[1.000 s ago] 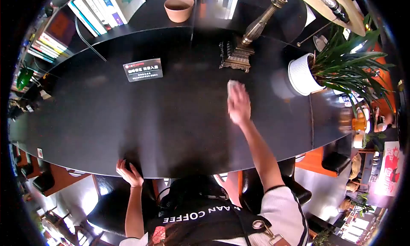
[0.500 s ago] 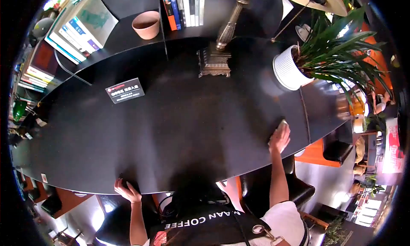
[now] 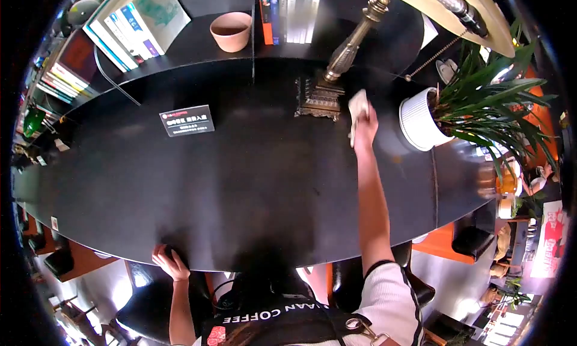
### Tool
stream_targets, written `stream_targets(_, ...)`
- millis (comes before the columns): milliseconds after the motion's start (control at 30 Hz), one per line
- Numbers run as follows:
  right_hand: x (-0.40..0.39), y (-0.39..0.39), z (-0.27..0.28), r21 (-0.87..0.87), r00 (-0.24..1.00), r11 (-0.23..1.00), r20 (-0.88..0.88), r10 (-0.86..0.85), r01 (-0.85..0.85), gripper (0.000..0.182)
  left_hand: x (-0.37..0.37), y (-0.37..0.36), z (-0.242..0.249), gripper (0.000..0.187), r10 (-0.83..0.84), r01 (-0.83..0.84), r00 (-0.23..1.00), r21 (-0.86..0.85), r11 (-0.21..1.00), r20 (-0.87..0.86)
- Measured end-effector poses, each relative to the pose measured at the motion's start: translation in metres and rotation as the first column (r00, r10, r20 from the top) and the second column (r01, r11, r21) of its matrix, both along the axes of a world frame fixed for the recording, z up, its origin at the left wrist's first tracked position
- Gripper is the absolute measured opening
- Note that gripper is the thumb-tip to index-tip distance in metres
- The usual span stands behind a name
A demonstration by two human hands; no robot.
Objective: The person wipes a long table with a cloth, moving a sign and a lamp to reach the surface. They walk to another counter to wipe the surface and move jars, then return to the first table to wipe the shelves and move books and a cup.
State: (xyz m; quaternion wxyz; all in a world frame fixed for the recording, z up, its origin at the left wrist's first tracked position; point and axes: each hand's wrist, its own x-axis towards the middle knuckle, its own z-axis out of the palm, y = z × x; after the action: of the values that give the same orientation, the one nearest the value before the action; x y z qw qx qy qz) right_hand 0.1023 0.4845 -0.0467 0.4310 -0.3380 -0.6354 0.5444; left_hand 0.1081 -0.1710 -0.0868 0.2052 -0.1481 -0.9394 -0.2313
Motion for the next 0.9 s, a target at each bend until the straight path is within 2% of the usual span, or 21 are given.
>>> stream_targets(33, -0.028, 0.015, 0.005, -0.123, 0.983, 0.988, -0.171, 0.069, -0.091, 0.034, 0.0, -0.001, 0.0, 0.029, -0.002, 0.002, 1.0, -0.008, 1.0, -0.01)
stream_targets(133, -0.089, 0.037, 0.007, -0.36, 0.976, 0.909, -0.131, 0.175, -0.212, 0.04, 0.0, -0.001, 0.001, 0.029, 0.014, -0.014, 1.0, 0.007, 1.0, -0.009)
stream_targets(200, -0.092, 0.037, -0.005, -0.407, 0.964, 0.875, -0.067, 0.258, -0.262, 0.043, 0.0, -0.001, 0.0, 0.029, 0.019, -0.019, 1.0, 0.015, 1.0, -0.015)
stream_targets(233, -0.078, 0.025, 0.0, -0.372, 0.951, 0.879, -0.047, 0.305, -0.3, 0.043, 0.001, 0.0, 0.0, 0.029, 0.017, -0.017, 1.0, 0.02, 1.0, -0.021)
stream_targets(267, -0.061, 0.007, 0.002, -0.352, 0.938, 0.87, -0.092, 0.334, -0.345, 0.044, 0.0, 0.0, 0.0, 0.029, 0.014, -0.013, 0.999, 0.024, 1.0, -0.028)
stream_targets(333, -0.041, -0.024, -0.01, -0.318, 0.961, 0.913, -0.194, 0.199, -0.253, 0.033, -0.002, 0.001, 0.003, 0.029, -0.008, 0.008, 1.0, 0.021, 1.0, -0.027)
stream_targets(400, -0.031, -0.04, -0.01, -0.196, 0.938, 0.931, -0.226, 0.264, -0.309, 0.032, -0.002, 0.001, 0.002, 0.029, -0.036, 0.036, 0.999, -0.001, 0.999, -0.03)
stream_targets(467, -0.034, -0.032, -0.004, -0.286, 0.941, 0.898, -0.164, 0.296, -0.333, 0.031, 0.001, -0.001, 0.002, 0.028, -0.039, 0.039, 0.999, 0.023, 0.999, 0.001)
stream_targets(500, -0.043, -0.019, 0.009, -0.389, 0.94, 0.857, -0.107, 0.323, -0.339, 0.031, 0.0, 0.001, 0.004, 0.028, -0.04, 0.039, 0.999, 0.035, 0.999, 0.012)
stream_targets(533, -0.054, -0.003, 0.01, -0.398, 0.937, 0.855, -0.044, 0.346, -0.334, 0.03, 0.0, 0.001, 0.003, 0.028, -0.041, 0.04, 0.999, 0.045, 0.998, 0.003)
stream_targets(633, -0.065, 0.008, 0.008, -0.294, 0.94, 0.903, 0.043, 0.338, -0.312, 0.042, 0.001, 0.007, 0.01, 0.027, -0.025, 0.025, 1.0, 0.017, 1.0, -0.003)
stream_targets(700, -0.039, -0.021, -0.024, -0.216, 0.949, 0.924, -0.079, 0.305, -0.315, 0.054, 0.0, 0.007, 0.006, 0.027, -0.043, 0.043, 0.999, 0.032, 0.999, 0.002)
stream_targets(733, -0.046, -0.037, -0.025, 0.022, 0.967, 0.972, -0.103, 0.235, -0.233, 0.054, -0.002, 0.006, 0.005, 0.027, -0.055, 0.055, 0.998, 0.029, 0.998, 0.008)
stream_targets(767, -0.054, -0.054, -0.023, 0.272, 0.983, 0.958, -0.128, 0.134, -0.095, 0.055, -0.001, 0.004, 0.006, 0.027, -0.069, 0.069, 0.997, 0.023, 0.997, 0.018)
stream_targets(800, -0.061, -0.071, -0.022, 0.477, 0.985, 0.876, -0.171, 0.014, 0.071, 0.056, 0.0, 0.003, 0.007, 0.027, -0.085, 0.085, 0.996, 0.014, 0.996, 0.028)
stream_targets(833, -0.072, -0.089, -0.015, 0.581, 0.975, 0.784, -0.156, -0.158, 0.22, 0.065, -0.001, 0.004, 0.007, 0.027, -0.085, 0.084, 0.996, 0.017, 0.996, 0.024)
stream_targets(900, -0.093, -0.112, -0.006, 0.589, 0.936, 0.733, -0.137, -0.325, 0.341, 0.063, -0.002, 0.006, 0.01, 0.026, -0.084, 0.083, 0.996, 0.02, 0.996, 0.014)
